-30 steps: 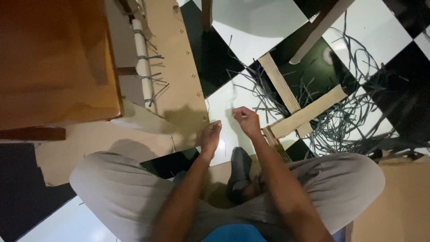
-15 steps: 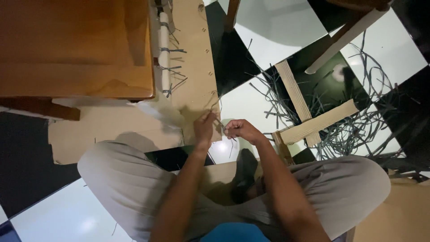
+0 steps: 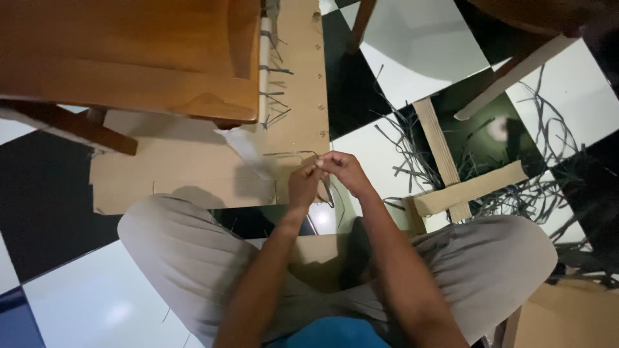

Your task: Wrapping a wooden table leg with protective paper and securing it with ties

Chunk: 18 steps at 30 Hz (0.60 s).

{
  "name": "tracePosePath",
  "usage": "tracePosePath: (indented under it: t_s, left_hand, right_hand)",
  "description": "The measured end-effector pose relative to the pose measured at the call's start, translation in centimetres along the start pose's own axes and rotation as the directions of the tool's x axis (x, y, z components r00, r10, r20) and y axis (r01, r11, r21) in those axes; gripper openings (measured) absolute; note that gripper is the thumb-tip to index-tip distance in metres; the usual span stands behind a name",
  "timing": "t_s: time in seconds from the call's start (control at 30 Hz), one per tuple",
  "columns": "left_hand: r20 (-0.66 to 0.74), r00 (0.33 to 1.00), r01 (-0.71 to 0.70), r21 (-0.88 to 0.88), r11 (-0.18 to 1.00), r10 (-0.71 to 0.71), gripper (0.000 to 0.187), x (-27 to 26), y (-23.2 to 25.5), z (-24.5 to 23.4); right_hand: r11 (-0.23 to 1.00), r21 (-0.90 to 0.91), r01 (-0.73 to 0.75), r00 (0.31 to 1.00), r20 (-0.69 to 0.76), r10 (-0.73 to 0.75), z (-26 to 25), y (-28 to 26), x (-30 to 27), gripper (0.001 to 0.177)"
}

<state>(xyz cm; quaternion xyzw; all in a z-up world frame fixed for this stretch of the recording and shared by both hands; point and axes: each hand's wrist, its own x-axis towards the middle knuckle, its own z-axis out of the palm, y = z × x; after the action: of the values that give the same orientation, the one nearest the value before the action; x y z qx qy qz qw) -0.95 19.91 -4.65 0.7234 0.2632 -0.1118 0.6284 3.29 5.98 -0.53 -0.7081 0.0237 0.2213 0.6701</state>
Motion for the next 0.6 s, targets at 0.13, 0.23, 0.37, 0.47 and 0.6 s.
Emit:
tracePosePath:
  t_s: [0.13, 0.23, 0.37, 0.47, 0.6]
  left_hand:
    - [0.001, 0.995, -0.098, -0.022, 0.995, 0.098, 0.031, -1.3, 0.6, -2.2]
    - [-0.053, 0.988, -0.143, 0.044, 0.989, 0.145, 0.026, -2.7, 2.1, -3.3]
    - [-0.298, 0.908, -0.287, 0.074, 0.955, 0.296, 0.026, -4.5, 4.6, -4.9]
    - [-0.508, 0.783, -0.389, 0.052, 0.920, 0.359, 0.024, -4.8, 4.4, -5.6]
    - [-0.692, 0.539, -0.526, 0.169, 0.834, 0.480, 0.079, -5.4, 7.2, -8.0]
  right_hand:
    - [1.000, 0.011, -0.005, 1.000, 0.009, 0.005, 1.7, 1.3, 1.3, 0.011]
    - [0.995, 0.098, 0.021, 1.000, -0.015, -0.020, 2.8, 1.8, 2.5, 0.007]
    - [0.940, 0.340, -0.041, 0.952, -0.271, 0.139, 4.2, -1.2, 3.3, 0.002]
    - [0.902, 0.431, 0.021, 0.890, -0.419, 0.180, 5.0, -2.3, 4.2, 0.007]
    - [0.932, 0.342, 0.120, 0.882, -0.468, 0.058, 8.1, -5.8, 3.6, 0.009]
